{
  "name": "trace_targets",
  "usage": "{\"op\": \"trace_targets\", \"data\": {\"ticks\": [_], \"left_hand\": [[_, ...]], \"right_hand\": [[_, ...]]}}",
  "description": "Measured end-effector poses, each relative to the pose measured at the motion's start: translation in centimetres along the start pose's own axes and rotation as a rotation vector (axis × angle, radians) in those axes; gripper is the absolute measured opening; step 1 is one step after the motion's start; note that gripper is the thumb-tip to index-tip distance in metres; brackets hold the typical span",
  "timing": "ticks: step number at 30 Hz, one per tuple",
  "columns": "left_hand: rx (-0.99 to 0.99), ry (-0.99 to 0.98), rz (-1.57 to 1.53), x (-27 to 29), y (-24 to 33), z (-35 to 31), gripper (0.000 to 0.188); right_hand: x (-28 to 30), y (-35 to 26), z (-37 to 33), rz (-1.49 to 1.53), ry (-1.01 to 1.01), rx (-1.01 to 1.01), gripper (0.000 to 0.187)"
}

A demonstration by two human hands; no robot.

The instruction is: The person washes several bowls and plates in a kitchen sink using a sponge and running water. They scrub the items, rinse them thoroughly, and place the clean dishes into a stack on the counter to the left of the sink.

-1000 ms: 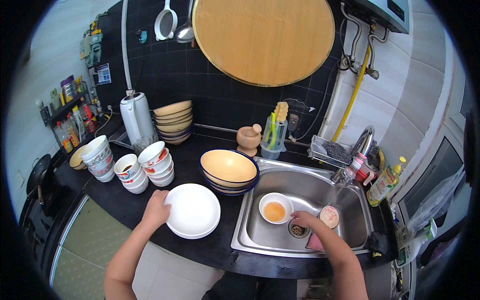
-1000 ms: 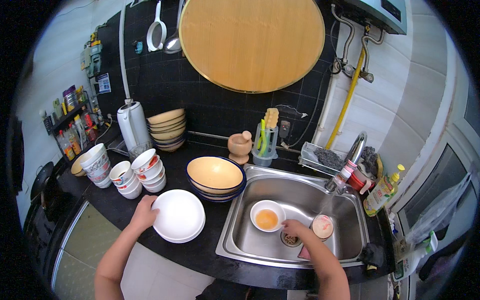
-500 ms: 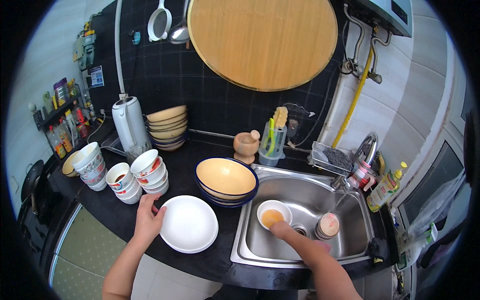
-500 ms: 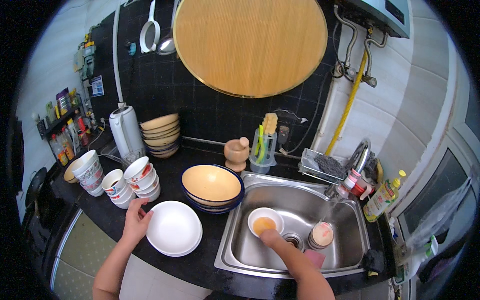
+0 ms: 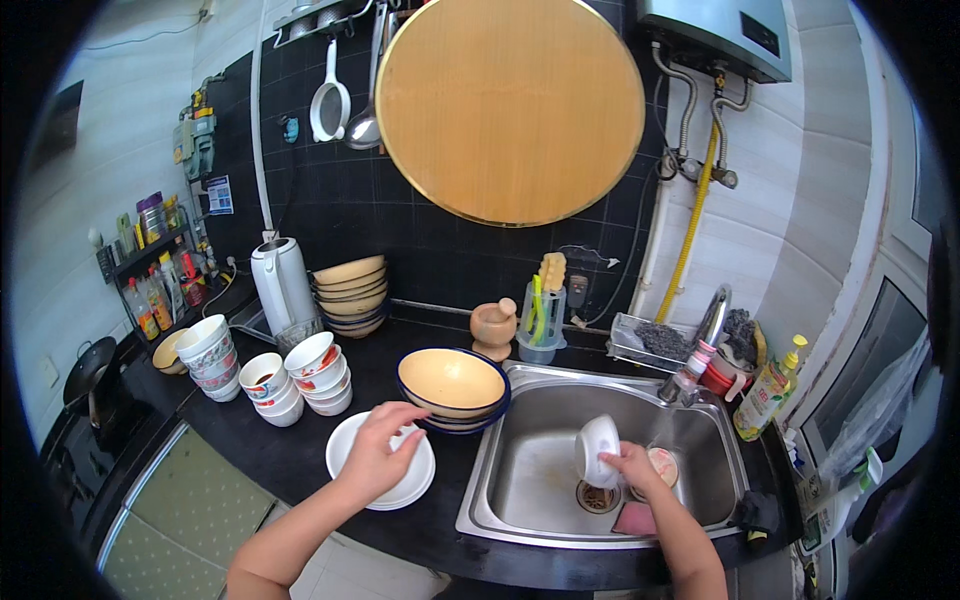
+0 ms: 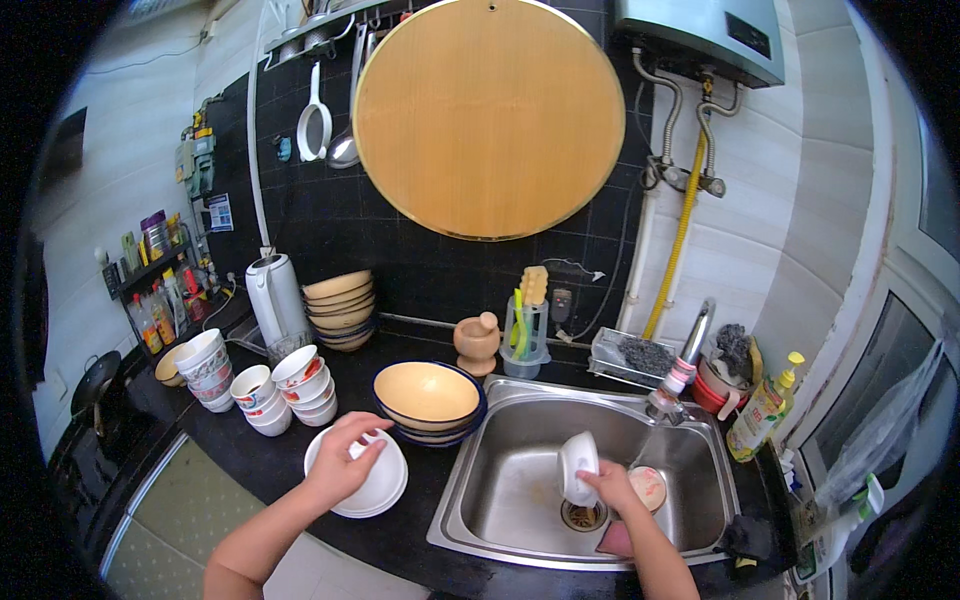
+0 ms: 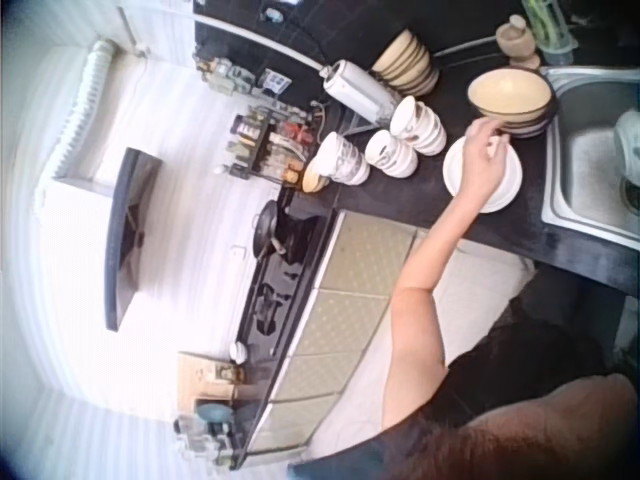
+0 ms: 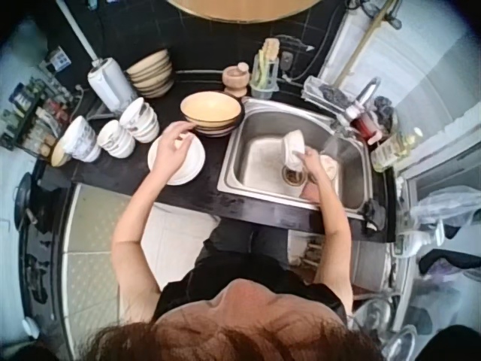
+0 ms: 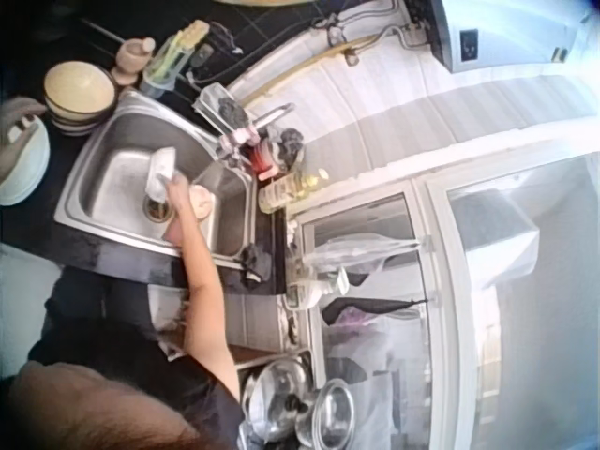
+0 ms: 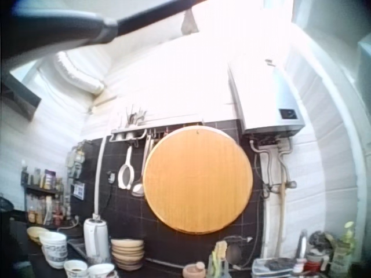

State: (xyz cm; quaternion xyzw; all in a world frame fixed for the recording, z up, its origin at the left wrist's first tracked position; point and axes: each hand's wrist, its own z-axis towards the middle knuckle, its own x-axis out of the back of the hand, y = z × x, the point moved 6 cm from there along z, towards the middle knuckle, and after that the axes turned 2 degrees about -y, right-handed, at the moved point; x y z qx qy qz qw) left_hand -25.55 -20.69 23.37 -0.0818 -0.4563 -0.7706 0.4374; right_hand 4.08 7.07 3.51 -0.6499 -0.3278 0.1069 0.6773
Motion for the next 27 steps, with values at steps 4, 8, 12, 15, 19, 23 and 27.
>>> {"op": "trace_targets", "data": {"ticks": [4, 8, 12, 15, 19, 23, 27], "left_hand": [[-0.106, -0.171, -0.116, -6.0, 4.5, 1.7, 0.018], [-0.008, -0.434, -0.321, -14.5, 6.0, 2.6, 0.019], [0.240, -0.616, -0.488, -25.5, 1.5, 2.3, 0.025], [0.650, -0.698, -0.646, -33.4, -2.3, 1.3, 0.040], [1.034, -0.680, -0.878, -40.0, -3.8, 0.6, 0.064], [1.115, -0.575, -1.345, -42.4, -2.2, 1.4, 0.061], [0.922, -0.385, -1.783, -42.2, -1.4, 2.6, 0.043]], "right_hand": [[5.8, 2.1, -1.2, 0.409, 0.204, 0.077, 0.026], [9.4, 5.1, -1.9, 0.743, 0.457, 0.084, 0.037], [10.3, 7.8, -0.8, 0.963, 0.516, 0.084, 0.047], [10.2, 7.0, -1.2, 1.130, 0.500, 0.126, 0.049], [10.0, 5.5, -2.2, 1.238, 0.519, 0.115, 0.051], [9.8, 5.3, -2.0, 1.227, 0.415, 0.097, 0.053], [8.9, 5.4, -1.0, 1.153, 0.362, 0.067, 0.053]]}}
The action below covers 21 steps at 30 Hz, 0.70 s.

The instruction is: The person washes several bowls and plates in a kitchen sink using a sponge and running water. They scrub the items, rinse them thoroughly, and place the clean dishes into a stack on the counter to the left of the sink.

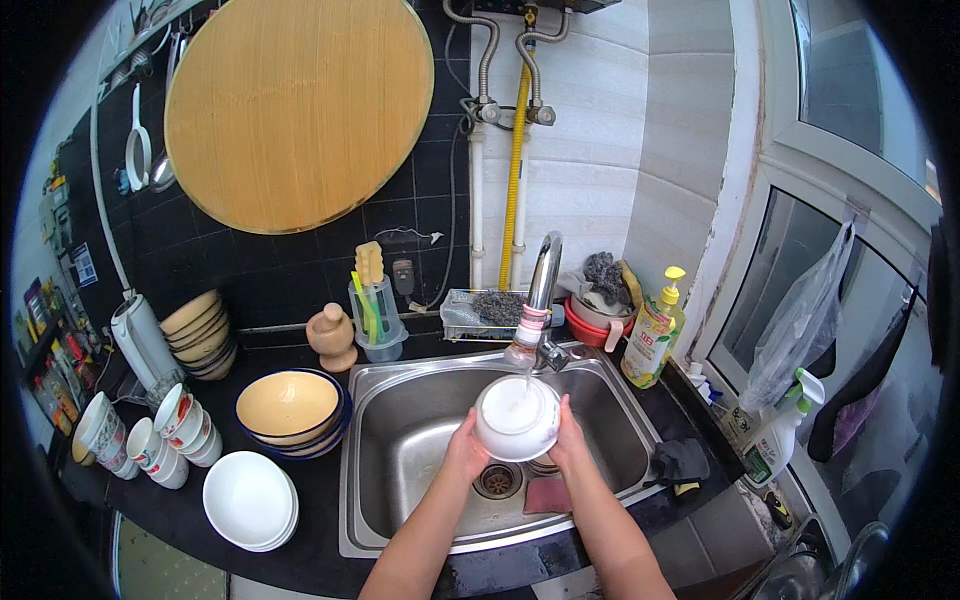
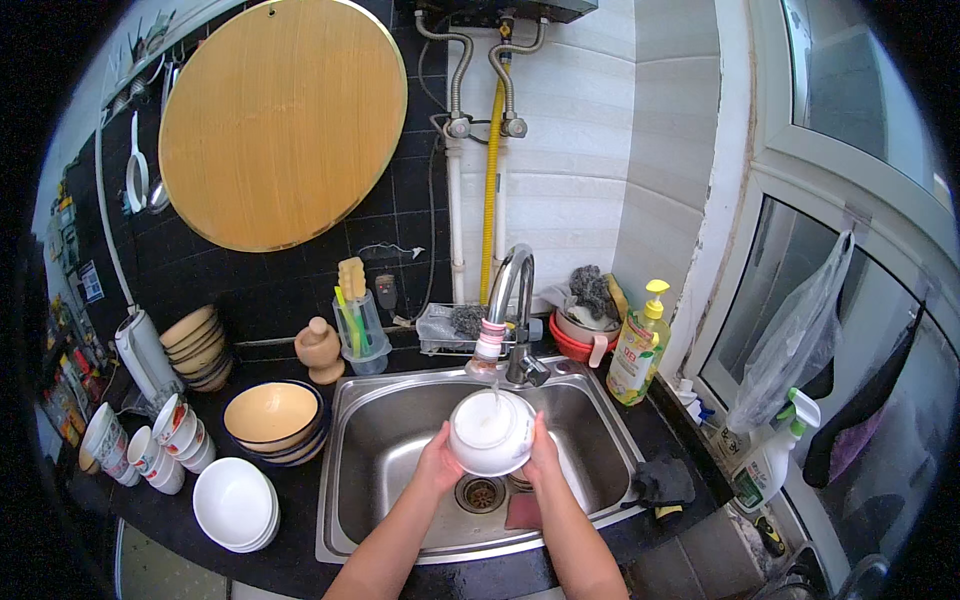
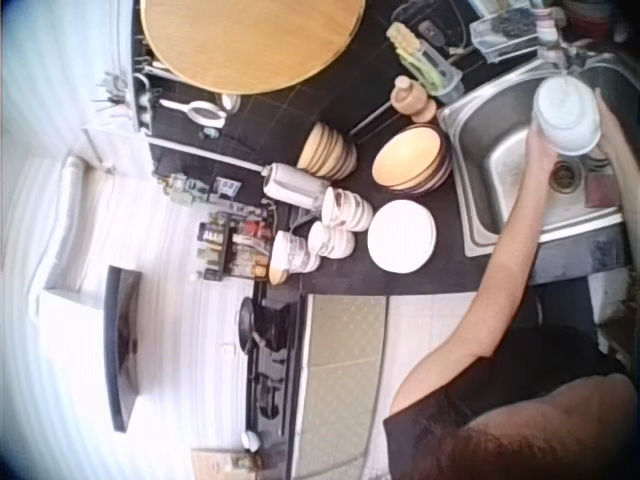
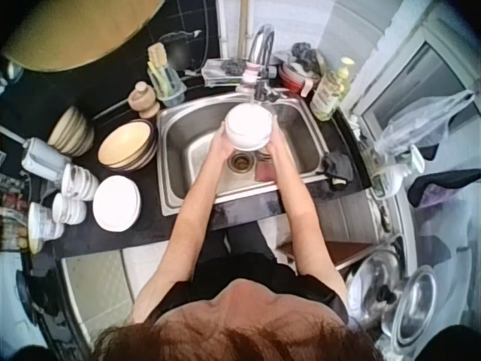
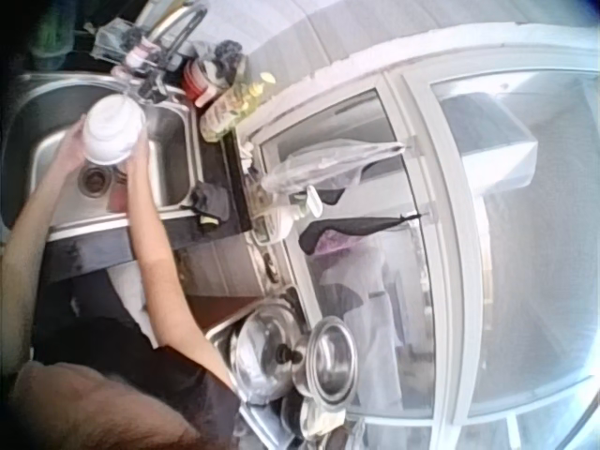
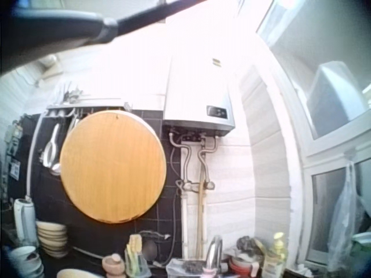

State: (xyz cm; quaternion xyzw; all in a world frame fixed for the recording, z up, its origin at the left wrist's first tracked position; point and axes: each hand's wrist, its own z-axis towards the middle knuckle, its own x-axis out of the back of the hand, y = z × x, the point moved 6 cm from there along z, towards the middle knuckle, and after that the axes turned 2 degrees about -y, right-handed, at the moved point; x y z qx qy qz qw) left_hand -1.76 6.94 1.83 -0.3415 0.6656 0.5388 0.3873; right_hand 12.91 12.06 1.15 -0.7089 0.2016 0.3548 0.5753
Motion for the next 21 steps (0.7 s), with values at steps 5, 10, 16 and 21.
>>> {"op": "trace_targets", "data": {"ticks": [5, 10, 16, 21], "left_hand": [[-0.119, -0.025, -0.028, 2.4, 0.5, 0.7, 0.038], [-0.200, -0.020, 0.274, -1.2, 1.4, -1.0, 0.034], [-0.211, -0.057, 0.650, -1.7, 0.3, -0.9, 0.037], [-0.229, -0.051, 0.654, -2.2, -0.2, -1.3, 0.030]], "right_hand": [[1.8, 1.0, 0.9, -0.186, 0.167, -0.087, 0.049], [3.7, 1.3, 0.7, -0.334, 0.376, -0.123, 0.050], [2.6, -0.9, 1.1, -0.539, 0.360, 0.162, 0.048], [-7.6, -3.8, -4.1, -1.440, 0.063, 0.826, 0.027]]}}
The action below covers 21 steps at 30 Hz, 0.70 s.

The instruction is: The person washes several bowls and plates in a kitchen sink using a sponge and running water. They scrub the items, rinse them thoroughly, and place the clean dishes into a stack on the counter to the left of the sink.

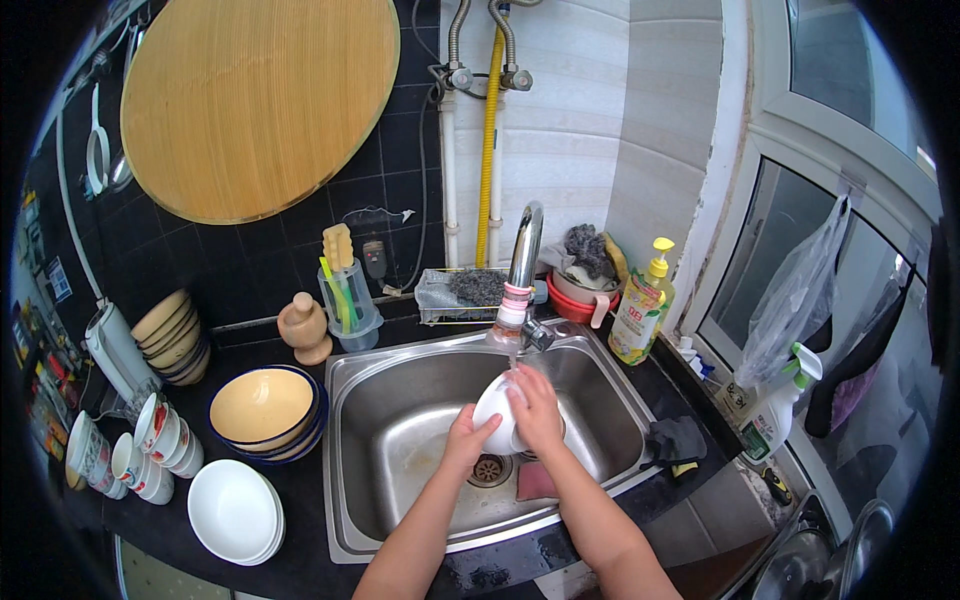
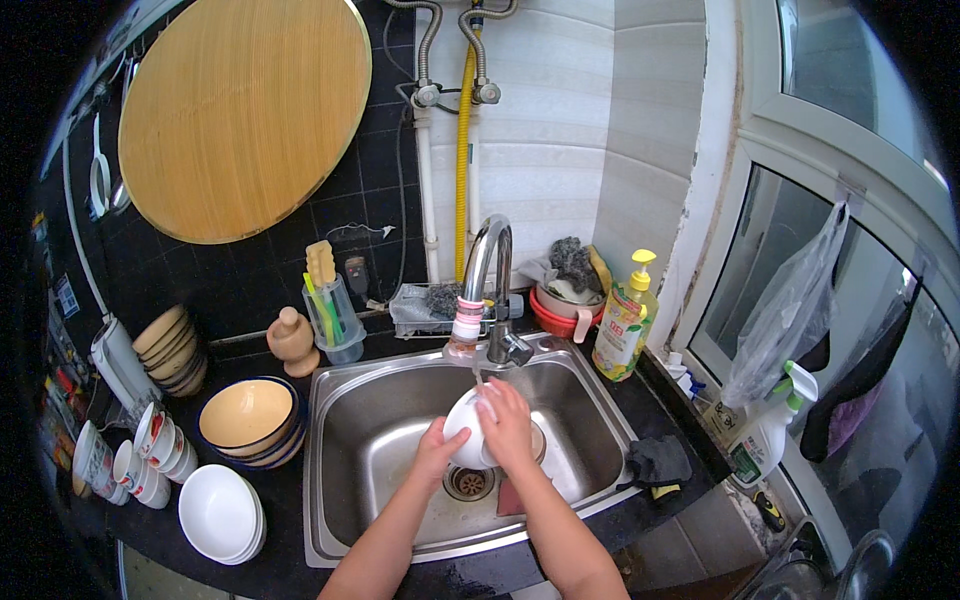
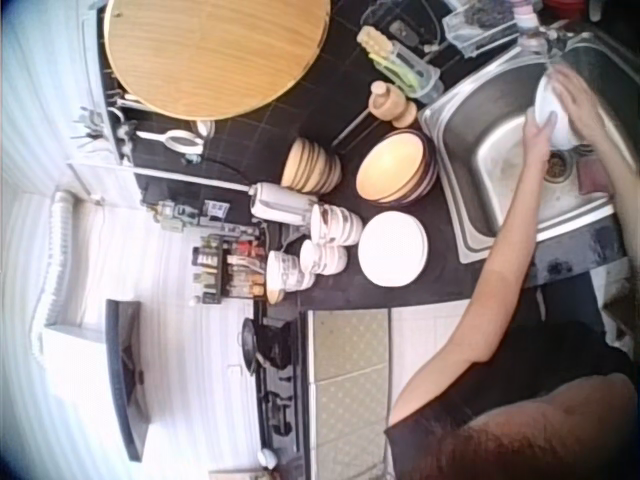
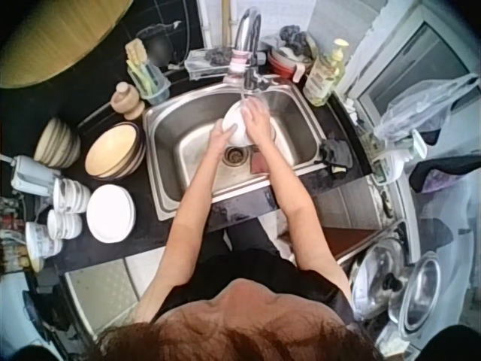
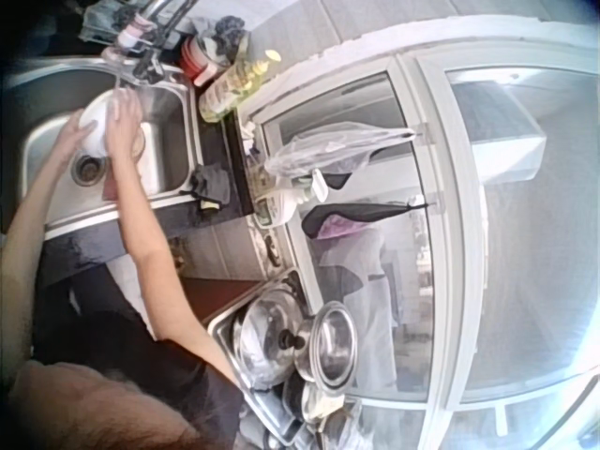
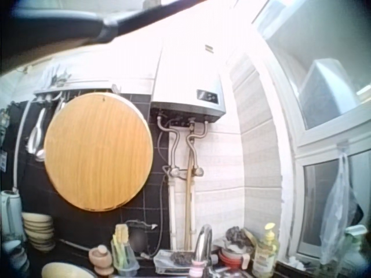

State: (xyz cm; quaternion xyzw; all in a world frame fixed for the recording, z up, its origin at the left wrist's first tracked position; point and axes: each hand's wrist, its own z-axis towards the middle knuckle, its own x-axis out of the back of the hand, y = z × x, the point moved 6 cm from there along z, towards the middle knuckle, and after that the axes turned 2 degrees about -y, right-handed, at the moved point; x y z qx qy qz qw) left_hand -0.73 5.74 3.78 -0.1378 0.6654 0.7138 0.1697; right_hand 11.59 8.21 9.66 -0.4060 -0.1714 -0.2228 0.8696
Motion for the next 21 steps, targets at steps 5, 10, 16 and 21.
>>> {"op": "trace_targets", "data": {"ticks": [5, 10, 16, 21], "left_hand": [[-0.020, 0.017, -0.024, 0.7, -0.2, 0.0, 0.034], [0.019, 0.032, -0.015, 0.0, -0.1, -0.1, 0.032], [0.007, 0.072, -0.018, 0.9, -0.1, -0.1, 0.033], [0.047, 0.107, -0.121, 1.0, -0.7, 0.1, 0.031]], "right_hand": [[-0.6, -3.5, 0.0, -0.113, -0.181, 0.238, 0.023], [0.1, 2.4, 0.3, 0.279, 0.010, -0.200, 0.026], [-0.7, -2.9, 0.5, -0.127, -0.178, 0.148, 0.030], [-0.9, 6.1, 0.1, 0.409, -0.049, -0.417, 0.043]]}}
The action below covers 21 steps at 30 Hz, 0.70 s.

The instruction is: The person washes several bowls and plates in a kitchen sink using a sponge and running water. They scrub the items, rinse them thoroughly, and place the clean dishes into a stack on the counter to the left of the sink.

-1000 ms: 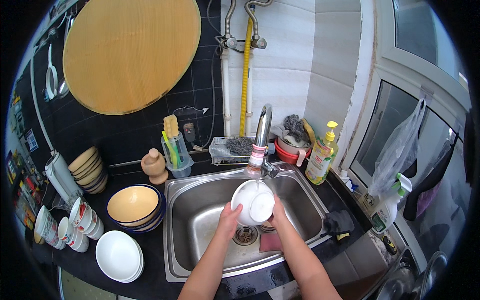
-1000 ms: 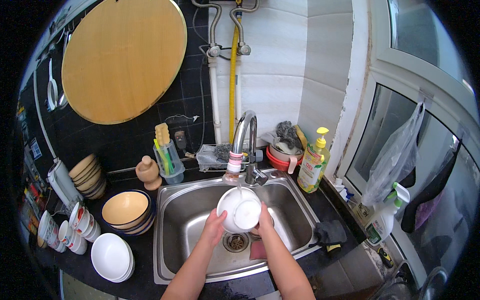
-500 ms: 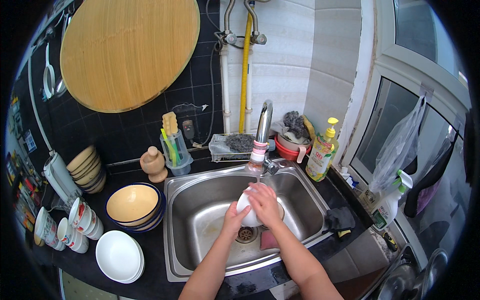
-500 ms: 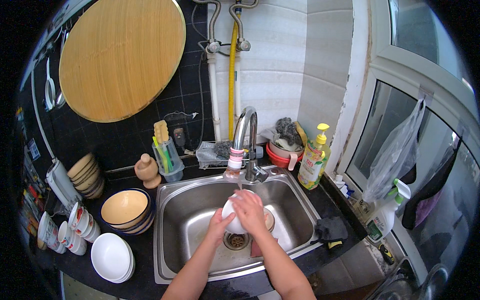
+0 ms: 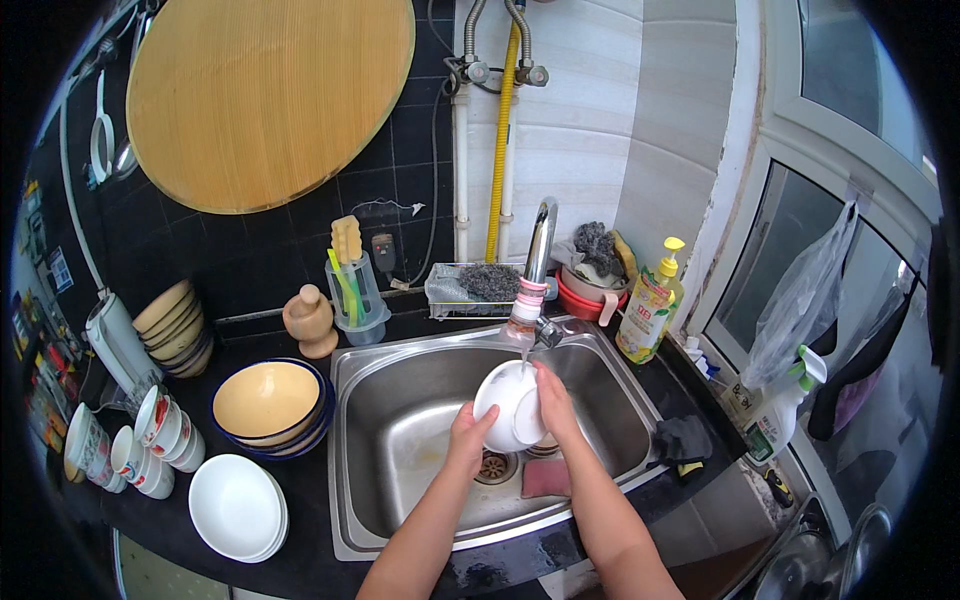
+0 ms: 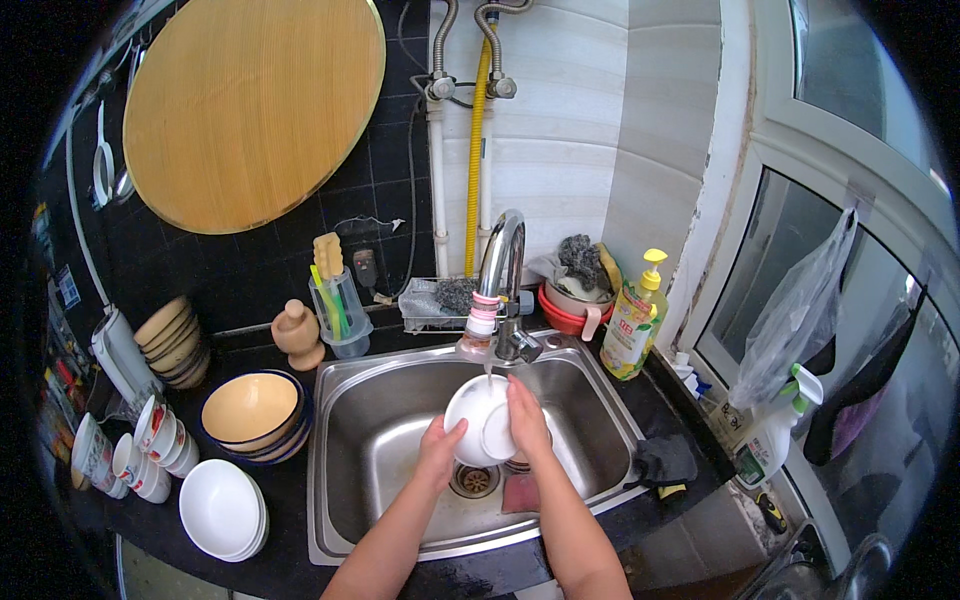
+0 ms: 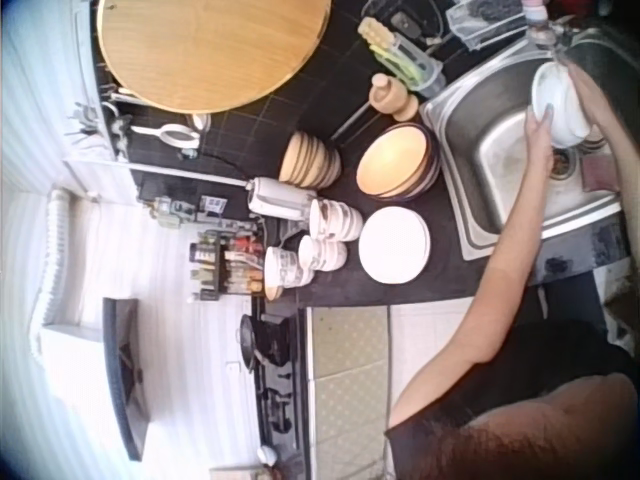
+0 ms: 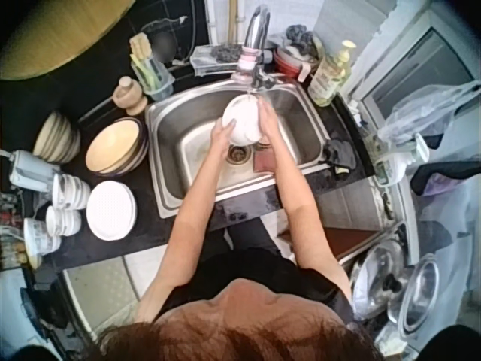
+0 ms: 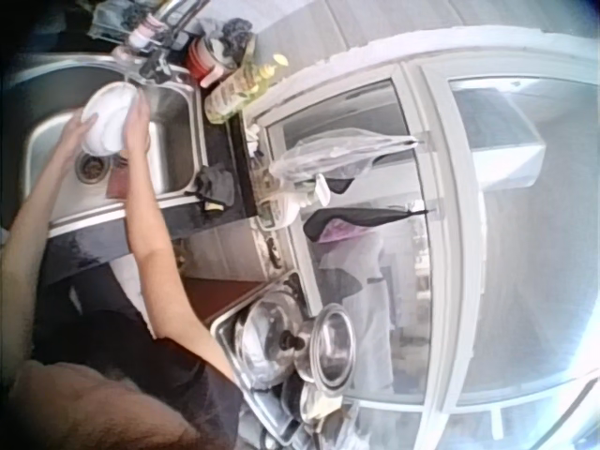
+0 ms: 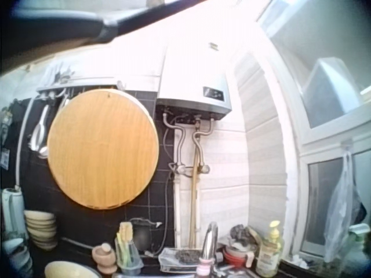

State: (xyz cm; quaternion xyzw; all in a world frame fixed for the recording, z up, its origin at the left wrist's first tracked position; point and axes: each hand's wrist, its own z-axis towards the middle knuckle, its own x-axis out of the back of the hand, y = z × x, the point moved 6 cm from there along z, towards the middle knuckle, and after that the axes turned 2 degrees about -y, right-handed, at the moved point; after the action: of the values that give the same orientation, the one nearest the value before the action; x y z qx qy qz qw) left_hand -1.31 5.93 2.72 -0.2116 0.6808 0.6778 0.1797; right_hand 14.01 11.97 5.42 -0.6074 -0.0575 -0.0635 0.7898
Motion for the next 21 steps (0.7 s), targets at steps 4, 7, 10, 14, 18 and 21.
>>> {"op": "trace_targets", "data": {"ticks": [4, 7, 10, 14, 18, 21], "left_hand": [[0.005, 0.032, -0.234, 0.9, 0.2, 0.2, 0.034], [0.041, 0.085, -0.350, 2.1, -0.3, 0.5, 0.040], [0.053, 0.105, -0.312, 1.9, 0.2, 0.1, 0.042], [0.074, 0.010, -0.299, 1.2, -0.7, 0.5, 0.042], [0.108, -0.002, -0.310, 1.1, -0.9, 0.5, 0.041], [0.123, -0.003, -0.354, 2.4, -1.4, 1.1, 0.040]], "right_hand": [[-0.8, 1.1, -0.3, -0.111, -0.026, 0.031, 0.052], [-2.1, 0.0, -1.1, -0.157, -0.092, 0.042, 0.083], [-2.5, 0.9, -0.8, -0.156, -0.112, -0.027, 0.108], [-1.2, 2.3, -0.4, -0.013, -0.018, -0.203, 0.101], [0.3, 4.6, -0.1, 0.271, 0.081, -0.459, 0.072], [0.1, 3.3, -1.1, 0.347, 0.040, -0.553, 0.056]]}}
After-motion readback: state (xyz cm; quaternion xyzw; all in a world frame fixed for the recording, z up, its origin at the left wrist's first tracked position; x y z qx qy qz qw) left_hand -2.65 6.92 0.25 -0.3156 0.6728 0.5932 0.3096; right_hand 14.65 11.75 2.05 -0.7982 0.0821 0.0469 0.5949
